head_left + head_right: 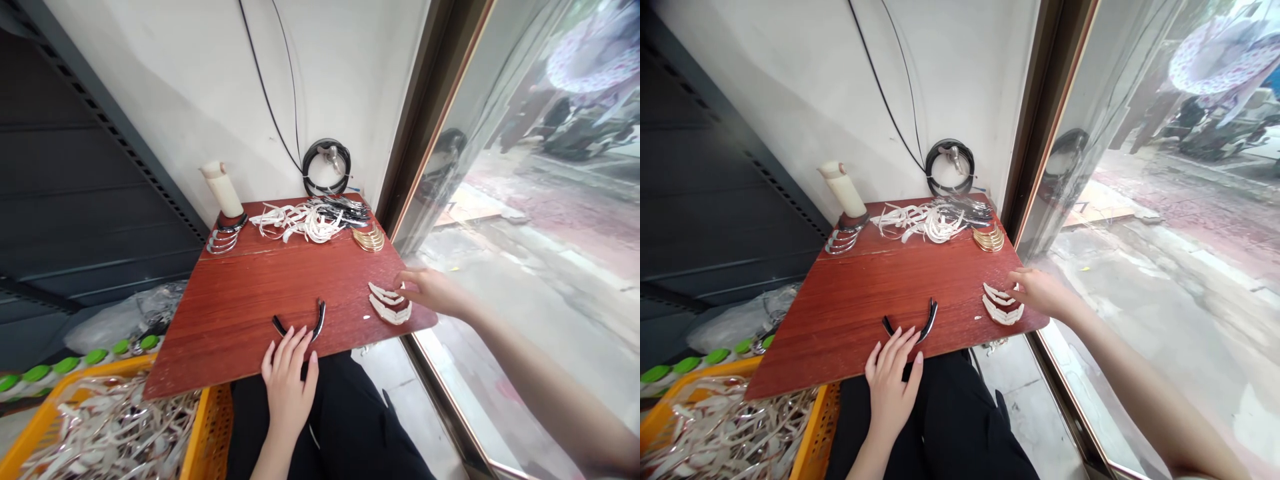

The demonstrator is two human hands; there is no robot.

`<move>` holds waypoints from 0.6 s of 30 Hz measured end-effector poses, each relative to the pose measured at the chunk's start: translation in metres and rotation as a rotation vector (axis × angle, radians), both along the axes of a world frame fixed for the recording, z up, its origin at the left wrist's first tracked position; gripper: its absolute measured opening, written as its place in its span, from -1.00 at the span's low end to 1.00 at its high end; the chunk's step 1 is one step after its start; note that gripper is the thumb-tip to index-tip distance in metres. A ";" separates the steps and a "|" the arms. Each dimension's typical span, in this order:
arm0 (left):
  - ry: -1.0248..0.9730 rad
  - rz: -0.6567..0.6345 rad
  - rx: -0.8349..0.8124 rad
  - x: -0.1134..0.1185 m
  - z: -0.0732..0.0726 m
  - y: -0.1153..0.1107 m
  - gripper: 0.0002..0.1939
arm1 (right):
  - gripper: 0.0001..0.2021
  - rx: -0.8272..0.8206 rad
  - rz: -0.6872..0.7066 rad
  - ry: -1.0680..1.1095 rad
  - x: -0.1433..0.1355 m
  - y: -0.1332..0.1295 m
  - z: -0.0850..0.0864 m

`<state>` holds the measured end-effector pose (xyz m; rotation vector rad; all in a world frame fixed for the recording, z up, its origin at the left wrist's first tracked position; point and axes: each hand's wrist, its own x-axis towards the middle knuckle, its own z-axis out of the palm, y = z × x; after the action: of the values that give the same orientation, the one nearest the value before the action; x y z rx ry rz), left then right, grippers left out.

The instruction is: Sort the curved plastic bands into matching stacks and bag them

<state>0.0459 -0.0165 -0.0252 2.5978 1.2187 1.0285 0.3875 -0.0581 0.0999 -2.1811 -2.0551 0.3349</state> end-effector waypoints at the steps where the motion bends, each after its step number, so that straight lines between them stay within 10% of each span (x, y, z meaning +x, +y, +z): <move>1: -0.002 0.001 -0.001 0.000 0.000 0.000 -0.60 | -0.85 -0.017 -0.003 0.020 -0.001 -0.001 -0.001; 18: 0.006 0.004 0.023 0.001 0.001 0.000 -0.61 | -0.92 -0.056 -0.010 0.184 -0.002 0.009 -0.019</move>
<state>0.0470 -0.0161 -0.0245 2.6181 1.2214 1.0428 0.3860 -0.0493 0.0806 -2.1024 -1.9577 0.5753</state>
